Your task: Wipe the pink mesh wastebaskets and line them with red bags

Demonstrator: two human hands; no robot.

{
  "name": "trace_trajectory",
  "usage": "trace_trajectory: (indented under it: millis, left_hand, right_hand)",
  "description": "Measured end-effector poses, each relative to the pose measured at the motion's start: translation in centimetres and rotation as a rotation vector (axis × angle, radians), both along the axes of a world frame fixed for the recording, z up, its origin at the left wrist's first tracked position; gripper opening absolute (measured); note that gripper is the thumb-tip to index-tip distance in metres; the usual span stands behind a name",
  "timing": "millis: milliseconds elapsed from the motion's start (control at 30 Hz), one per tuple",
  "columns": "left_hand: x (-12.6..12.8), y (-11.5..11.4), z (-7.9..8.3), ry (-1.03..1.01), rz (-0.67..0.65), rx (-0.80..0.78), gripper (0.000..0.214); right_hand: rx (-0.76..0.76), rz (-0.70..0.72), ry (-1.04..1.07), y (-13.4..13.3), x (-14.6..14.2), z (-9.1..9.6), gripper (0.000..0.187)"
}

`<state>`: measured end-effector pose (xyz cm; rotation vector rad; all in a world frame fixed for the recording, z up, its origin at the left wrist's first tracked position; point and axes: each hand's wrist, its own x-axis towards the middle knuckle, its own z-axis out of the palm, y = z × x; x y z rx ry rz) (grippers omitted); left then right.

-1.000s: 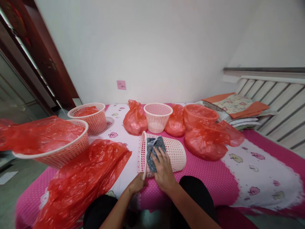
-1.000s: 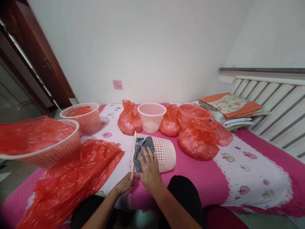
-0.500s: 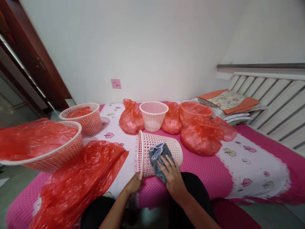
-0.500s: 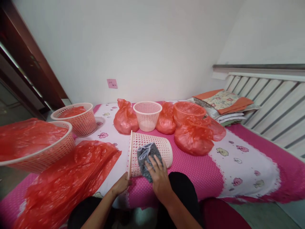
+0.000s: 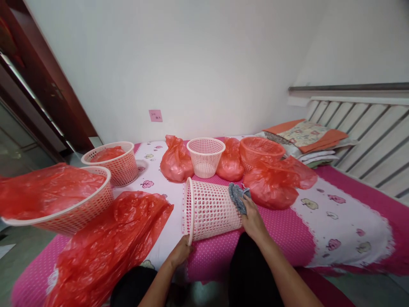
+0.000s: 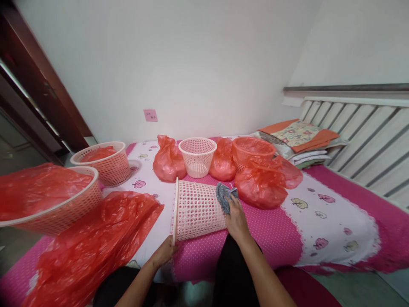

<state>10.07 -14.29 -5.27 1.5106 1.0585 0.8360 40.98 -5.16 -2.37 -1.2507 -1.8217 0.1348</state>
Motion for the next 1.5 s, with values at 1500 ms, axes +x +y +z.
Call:
trace_trajectory:
  millis: [1500]
  left_hand:
    - [1.1,1.4,8.5,-0.264,0.349,-0.093,0.056]
  right_hand:
    - [-0.047,-0.060,-0.004,2.4,-3.2,0.2,0.049]
